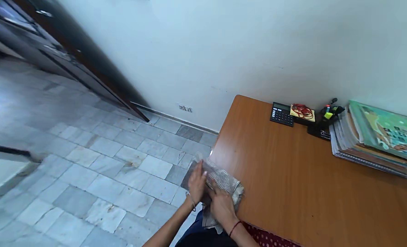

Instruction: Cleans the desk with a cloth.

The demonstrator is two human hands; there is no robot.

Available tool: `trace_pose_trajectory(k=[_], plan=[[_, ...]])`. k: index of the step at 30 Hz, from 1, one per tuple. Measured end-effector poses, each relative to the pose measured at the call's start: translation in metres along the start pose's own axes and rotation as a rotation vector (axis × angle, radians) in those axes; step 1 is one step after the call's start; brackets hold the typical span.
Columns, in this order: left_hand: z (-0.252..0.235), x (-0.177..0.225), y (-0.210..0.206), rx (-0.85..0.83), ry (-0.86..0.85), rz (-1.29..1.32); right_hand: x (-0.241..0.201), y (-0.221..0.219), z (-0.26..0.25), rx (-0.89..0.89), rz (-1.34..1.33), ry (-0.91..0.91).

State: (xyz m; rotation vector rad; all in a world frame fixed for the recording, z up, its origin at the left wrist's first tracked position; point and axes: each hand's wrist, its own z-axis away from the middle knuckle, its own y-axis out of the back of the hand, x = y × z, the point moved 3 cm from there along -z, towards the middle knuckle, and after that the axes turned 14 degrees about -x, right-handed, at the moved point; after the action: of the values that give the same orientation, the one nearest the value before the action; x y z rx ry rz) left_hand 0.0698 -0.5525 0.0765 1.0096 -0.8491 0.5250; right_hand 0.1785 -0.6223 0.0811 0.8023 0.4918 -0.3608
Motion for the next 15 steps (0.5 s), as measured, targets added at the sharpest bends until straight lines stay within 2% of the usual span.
trace_pose_trajectory(k=[2,4,7,9,11,13,15], plan=[[0.008,-0.013,0.021,0.047,0.087,0.014,0.006,0.012,-0.002,-0.047,0.023,-0.008],[0.015,-0.025,0.034,0.072,0.159,0.046,0.040,0.034,0.005,0.031,-0.013,-0.128],[0.019,-0.042,0.030,0.038,0.273,0.132,0.135,0.064,0.034,0.379,-0.119,-0.355],[0.013,-0.047,0.018,-0.027,0.343,0.162,0.206,0.080,0.070,0.607,-0.235,-0.536],[0.001,-0.045,0.004,-0.090,0.397,0.161,0.264,0.085,0.118,0.758,-0.395,-0.746],[-0.012,-0.040,-0.009,-0.127,0.456,0.129,0.305,0.077,0.167,0.832,-0.552,-0.950],[-0.017,-0.035,-0.015,-0.095,0.547,0.060,0.342,0.062,0.203,0.842,-0.657,-1.145]])
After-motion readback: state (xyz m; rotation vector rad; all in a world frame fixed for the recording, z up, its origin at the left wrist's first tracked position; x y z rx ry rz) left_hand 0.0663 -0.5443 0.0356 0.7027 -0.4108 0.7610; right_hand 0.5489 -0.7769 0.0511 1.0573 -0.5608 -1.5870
